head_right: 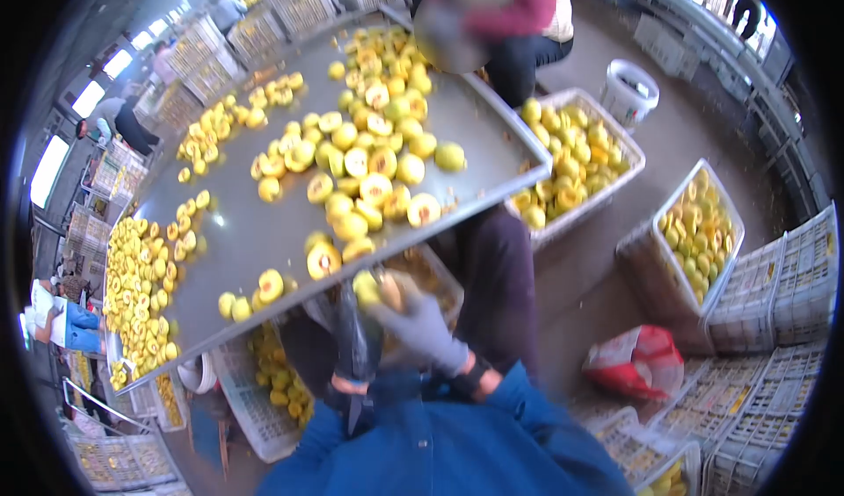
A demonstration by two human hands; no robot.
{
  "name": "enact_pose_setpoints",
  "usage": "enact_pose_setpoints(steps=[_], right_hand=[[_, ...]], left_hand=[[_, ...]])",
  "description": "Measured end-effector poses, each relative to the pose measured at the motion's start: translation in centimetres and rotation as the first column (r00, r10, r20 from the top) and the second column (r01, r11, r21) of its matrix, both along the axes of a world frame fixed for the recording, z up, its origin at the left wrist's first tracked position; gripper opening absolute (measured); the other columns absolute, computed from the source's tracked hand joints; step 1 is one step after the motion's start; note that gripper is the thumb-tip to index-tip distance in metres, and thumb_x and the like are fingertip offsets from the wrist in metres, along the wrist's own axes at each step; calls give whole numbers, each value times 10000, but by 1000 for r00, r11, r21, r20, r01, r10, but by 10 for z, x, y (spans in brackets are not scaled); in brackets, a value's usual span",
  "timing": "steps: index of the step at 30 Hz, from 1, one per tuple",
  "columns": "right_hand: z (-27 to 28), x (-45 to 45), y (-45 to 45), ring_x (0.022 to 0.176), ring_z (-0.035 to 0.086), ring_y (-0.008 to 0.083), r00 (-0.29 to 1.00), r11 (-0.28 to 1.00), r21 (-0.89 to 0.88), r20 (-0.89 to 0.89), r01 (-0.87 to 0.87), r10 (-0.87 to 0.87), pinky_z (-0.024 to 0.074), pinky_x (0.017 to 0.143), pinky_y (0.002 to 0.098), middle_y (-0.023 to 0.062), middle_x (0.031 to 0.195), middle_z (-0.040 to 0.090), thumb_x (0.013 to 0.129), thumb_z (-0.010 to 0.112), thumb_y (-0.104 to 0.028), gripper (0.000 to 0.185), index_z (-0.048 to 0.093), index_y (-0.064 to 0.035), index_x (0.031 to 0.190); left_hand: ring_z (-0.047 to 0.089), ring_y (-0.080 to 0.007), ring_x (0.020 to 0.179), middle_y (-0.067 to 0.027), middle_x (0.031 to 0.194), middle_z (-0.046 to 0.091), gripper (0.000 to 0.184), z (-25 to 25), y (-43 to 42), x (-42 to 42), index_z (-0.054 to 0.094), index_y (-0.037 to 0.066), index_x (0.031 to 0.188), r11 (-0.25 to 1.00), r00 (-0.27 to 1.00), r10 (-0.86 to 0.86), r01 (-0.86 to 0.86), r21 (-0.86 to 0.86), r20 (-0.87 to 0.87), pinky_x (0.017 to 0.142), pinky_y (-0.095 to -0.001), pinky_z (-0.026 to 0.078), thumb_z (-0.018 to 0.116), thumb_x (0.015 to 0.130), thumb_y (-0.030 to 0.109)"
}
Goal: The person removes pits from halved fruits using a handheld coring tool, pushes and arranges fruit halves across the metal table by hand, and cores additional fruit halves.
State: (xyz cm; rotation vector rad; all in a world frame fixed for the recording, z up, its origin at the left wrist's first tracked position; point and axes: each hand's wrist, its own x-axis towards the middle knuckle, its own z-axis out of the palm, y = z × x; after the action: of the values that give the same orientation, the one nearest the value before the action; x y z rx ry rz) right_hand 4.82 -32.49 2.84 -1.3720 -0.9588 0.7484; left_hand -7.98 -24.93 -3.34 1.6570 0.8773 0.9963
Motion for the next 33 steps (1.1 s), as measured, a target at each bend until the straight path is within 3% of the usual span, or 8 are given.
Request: enact_pose_setpoints(steps=[8, 9, 11, 22, 27, 29, 31, 33], right_hand=[[5, -9, 16, 1021, 627, 197, 940, 987, -151, -328, 46, -94, 504, 896, 325, 123, 1089, 661, 862, 722, -291, 576, 520, 32, 1294], [-3, -4, 20, 984, 622, 155, 906, 981, -195, -413, 11, -93, 520, 841, 307, 93, 1082, 652, 887, 697, -268, 522, 530, 37, 1276], [19, 7, 21, 874, 635, 126, 868, 987, -153, -496, -51, -32, 524, 741, 267, 81, 1045, 655, 937, 628, -266, 395, 564, 6, 1216], [14, 5, 24, 635, 554, 73, 796, 999, -5, -604, -49, 36, 395, 499, 195, 64, 922, 647, 974, 540, -302, 383, 538, -26, 1240], [10, 6, 21, 804, 626, 130, 611, 991, 1, -787, -133, 83, 502, 630, 253, 101, 1007, 639, 969, 563, -270, 380, 544, -8, 1244], [-2, 2, 14, 920, 620, 148, 949, 993, 26, -293, -111, 114, 516, 740, 282, 106, 1056, 631, 960, 587, -253, 398, 543, 7, 1259], [9, 6, 17, 1007, 601, 154, 968, 993, -34, -229, -116, 105, 514, 829, 297, 104, 1115, 621, 947, 618, -242, 432, 537, 22, 1279], [21, 6, 16, 1024, 583, 140, 837, 974, -146, -543, -175, 69, 495, 871, 284, 87, 1152, 618, 940, 637, -242, 463, 532, 34, 1296]], left_hand=[[562, -214, 1192, -133, 1281, 612, 355, 47, 6, 19, 561, -34, 1310, 957, 971, 4, 65, -284, 237, 1046, -361, 417, 474, 1030, 164], [562, -271, 1209, -169, 1294, 603, 361, 57, 6, 14, 540, -40, 1330, 997, 997, -52, 56, 57, -60, 1071, -387, 401, 454, 1016, 115], [540, -330, 1240, -203, 1313, 583, 383, 13, 16, -1, 510, -44, 1355, 963, 966, -51, 115, 243, -254, 1092, -402, 379, 409, 998, 53], [471, -320, 1327, -186, 1400, 520, 483, 80, 20, -5, 474, -8, 1397, 968, 976, -142, 172, 183, -166, 1132, -408, 340, 574, 975, 203], [470, -335, 1321, -207, 1398, 507, 603, 95, 15, -6, 414, 2, 1440, 943, 961, -144, 206, 261, -238, 1121, -420, 347, 658, 932, 218], [490, -333, 1295, -211, 1386, 514, 622, 94, 13, -7, 407, -8, 1441, 959, 968, -150, 192, 209, -200, 1100, -416, 368, 679, 919, 195], [515, -322, 1259, -215, 1364, 525, 621, 84, 15, -7, 411, -28, 1434, 966, 978, -152, 177, 187, -141, 1071, -401, 397, 692, 908, 145], [514, -319, 1269, -213, 1352, 536, 591, 75, 16, -10, 432, -30, 1419, 977, 977, -199, 203, 58, -77, 1072, -398, 400, 682, 910, 135]])
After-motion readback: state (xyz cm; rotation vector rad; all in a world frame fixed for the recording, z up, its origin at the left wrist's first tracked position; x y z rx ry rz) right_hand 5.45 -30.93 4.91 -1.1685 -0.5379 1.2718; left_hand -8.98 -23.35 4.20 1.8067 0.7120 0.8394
